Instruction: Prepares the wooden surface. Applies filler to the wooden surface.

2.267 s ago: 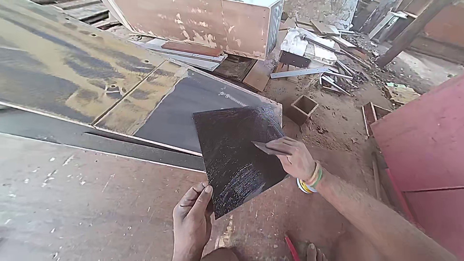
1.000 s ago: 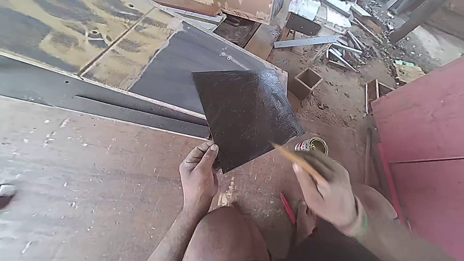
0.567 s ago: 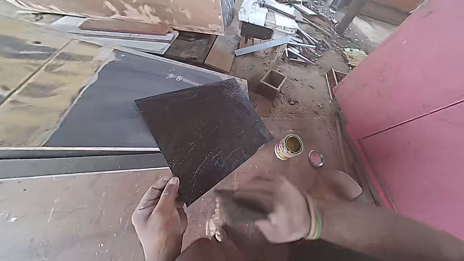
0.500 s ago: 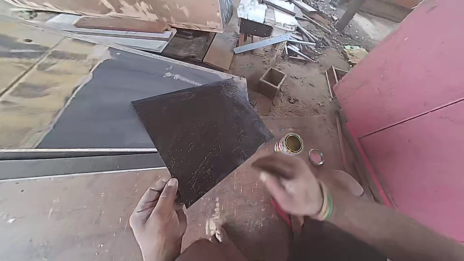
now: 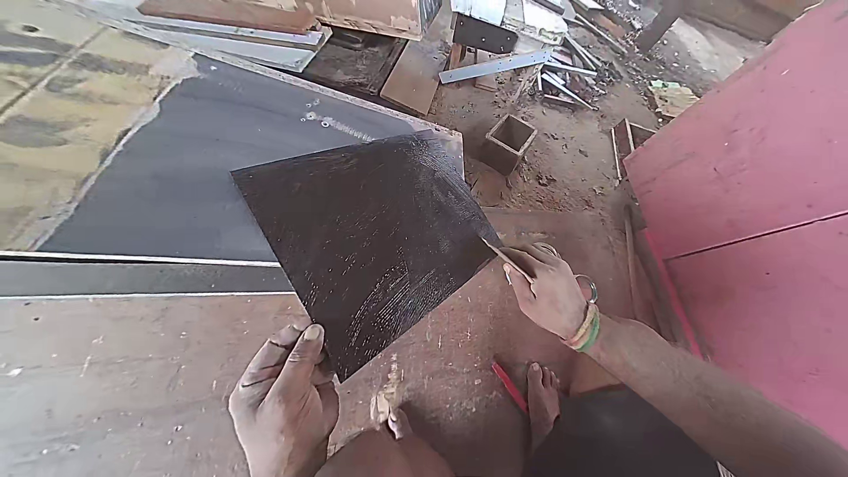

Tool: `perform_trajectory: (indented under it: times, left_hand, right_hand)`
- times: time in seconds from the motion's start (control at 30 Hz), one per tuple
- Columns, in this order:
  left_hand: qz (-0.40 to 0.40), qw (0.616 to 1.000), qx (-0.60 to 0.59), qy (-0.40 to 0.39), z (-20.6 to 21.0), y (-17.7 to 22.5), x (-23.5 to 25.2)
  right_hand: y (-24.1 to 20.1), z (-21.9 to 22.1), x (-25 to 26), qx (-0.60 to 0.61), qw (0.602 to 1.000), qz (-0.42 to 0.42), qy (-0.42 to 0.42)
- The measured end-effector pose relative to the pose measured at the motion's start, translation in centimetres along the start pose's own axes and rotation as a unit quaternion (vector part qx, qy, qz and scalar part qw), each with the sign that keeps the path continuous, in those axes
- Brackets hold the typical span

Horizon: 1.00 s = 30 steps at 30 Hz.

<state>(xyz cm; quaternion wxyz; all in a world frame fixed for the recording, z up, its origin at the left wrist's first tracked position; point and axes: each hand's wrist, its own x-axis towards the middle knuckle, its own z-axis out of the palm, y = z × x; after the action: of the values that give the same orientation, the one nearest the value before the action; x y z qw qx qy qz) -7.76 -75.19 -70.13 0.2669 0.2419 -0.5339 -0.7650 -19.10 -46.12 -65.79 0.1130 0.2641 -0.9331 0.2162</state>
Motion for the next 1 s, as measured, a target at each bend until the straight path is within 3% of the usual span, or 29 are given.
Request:
perform_trajectory:
  times: [0.4,0.8,0.9,1.0]
  left_hand:
    - [-0.038,0.999,-0.033,0.000,0.4,0.5,0.2]
    - [-0.011,1.000,-0.002,0.020,0.2,0.5,0.1]
    - [-0.002,1.000,-0.001,0.016,0.1,0.6,0.1]
    - [0.001,1.000,-0.004,0.010,-0.1,0.4,-0.1]
  right_hand:
    - [0.5,-0.5,-2.6,0.022,0.994,-0.102,-0.025]
    - [-1.6,-1.9,-5.3,0.063,0.980,-0.185,-0.048]
    - [-2.1,-3.7,-4.4,0.103,0.988,-0.115,0.011]
    - [-1.6,-4.1,-1.7,0.026,0.998,-0.001,0.055]
